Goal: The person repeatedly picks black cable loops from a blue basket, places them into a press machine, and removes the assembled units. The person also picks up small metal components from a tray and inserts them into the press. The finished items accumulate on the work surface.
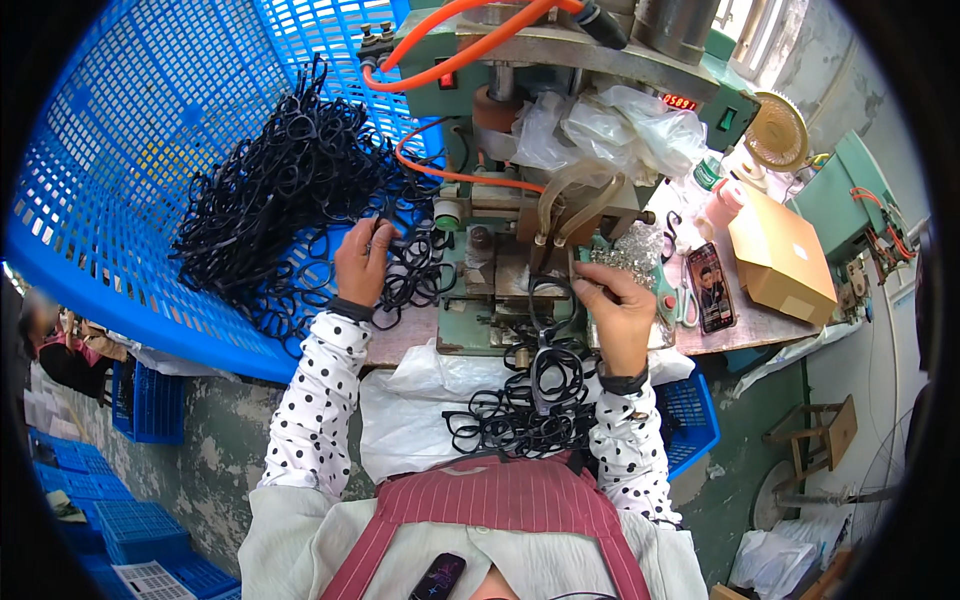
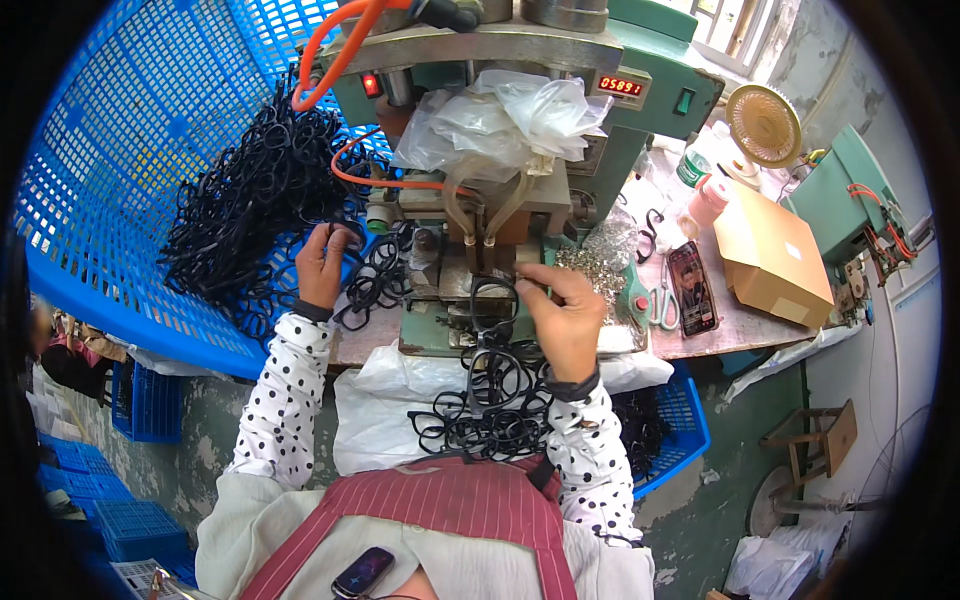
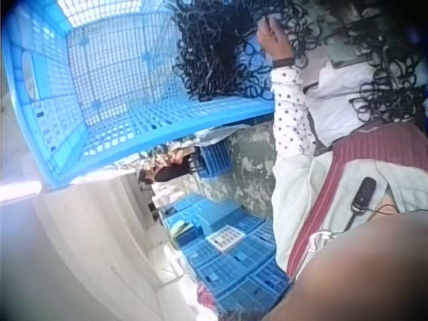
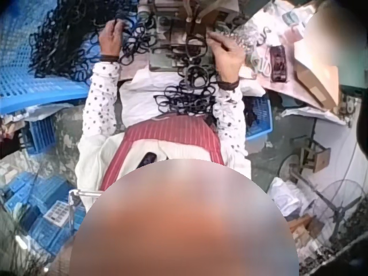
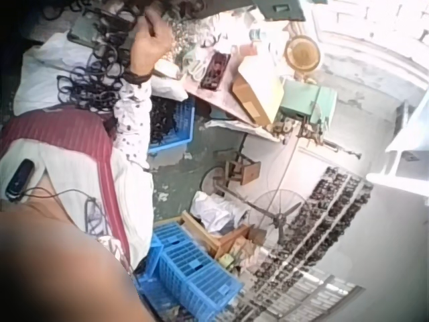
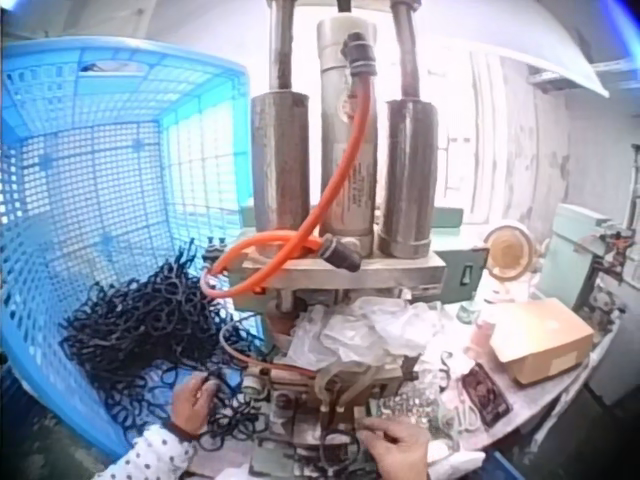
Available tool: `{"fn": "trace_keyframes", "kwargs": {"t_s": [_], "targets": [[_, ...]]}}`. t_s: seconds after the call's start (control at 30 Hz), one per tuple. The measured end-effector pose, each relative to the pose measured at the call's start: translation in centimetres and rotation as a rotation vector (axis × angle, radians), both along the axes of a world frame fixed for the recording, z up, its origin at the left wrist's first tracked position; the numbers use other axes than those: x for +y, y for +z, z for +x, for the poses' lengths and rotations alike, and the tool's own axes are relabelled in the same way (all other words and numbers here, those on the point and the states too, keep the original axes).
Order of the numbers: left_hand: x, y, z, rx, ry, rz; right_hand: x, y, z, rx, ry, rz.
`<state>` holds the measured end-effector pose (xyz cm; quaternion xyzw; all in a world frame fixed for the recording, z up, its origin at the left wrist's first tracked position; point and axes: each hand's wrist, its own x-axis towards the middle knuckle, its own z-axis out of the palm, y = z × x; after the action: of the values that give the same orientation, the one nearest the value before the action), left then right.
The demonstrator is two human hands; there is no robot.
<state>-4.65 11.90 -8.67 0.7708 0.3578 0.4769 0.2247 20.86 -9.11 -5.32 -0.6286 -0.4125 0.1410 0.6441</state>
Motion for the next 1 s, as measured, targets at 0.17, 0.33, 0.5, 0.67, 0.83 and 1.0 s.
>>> {"fn": "trace_keyframes", "kwargs": {"t_s": [0.17, 0.33, 0.5, 0.67, 0.83, 1.0], "targets": [[-4.9, 1.2, 2.8, -0.158, 0.060, 0.022, 1.0, 0.5, -0.9, 0.218, 0.071, 0.012], [-8.8, 3.3, 4.1, -0.124, -0.140, 0.300, 2.5, 1.0, -2.0, 0.182, 0.041, -0.019], [-10.7, 4.5, 5.3, -0.039, -0.398, 0.637, 3.7, 1.0, -3.2, 0.316, 0.055, 0.128], [-12.4, 3.8, 7.7, 0.007, -0.726, 0.685, 3.1, -0.2, 0.4, -0.048, -0.131, -0.022], [-12.4, 2.5, 8.9, 0.031, -0.741, 0.612, 0.7, -8.3, 11.0, -0.433, -0.577, -0.563], [-12.3, 2.3, 8.8, 0.050, -0.746, 0.617, -1.4, -7.4, 8.4, -0.778, -0.410, -0.588]]}}
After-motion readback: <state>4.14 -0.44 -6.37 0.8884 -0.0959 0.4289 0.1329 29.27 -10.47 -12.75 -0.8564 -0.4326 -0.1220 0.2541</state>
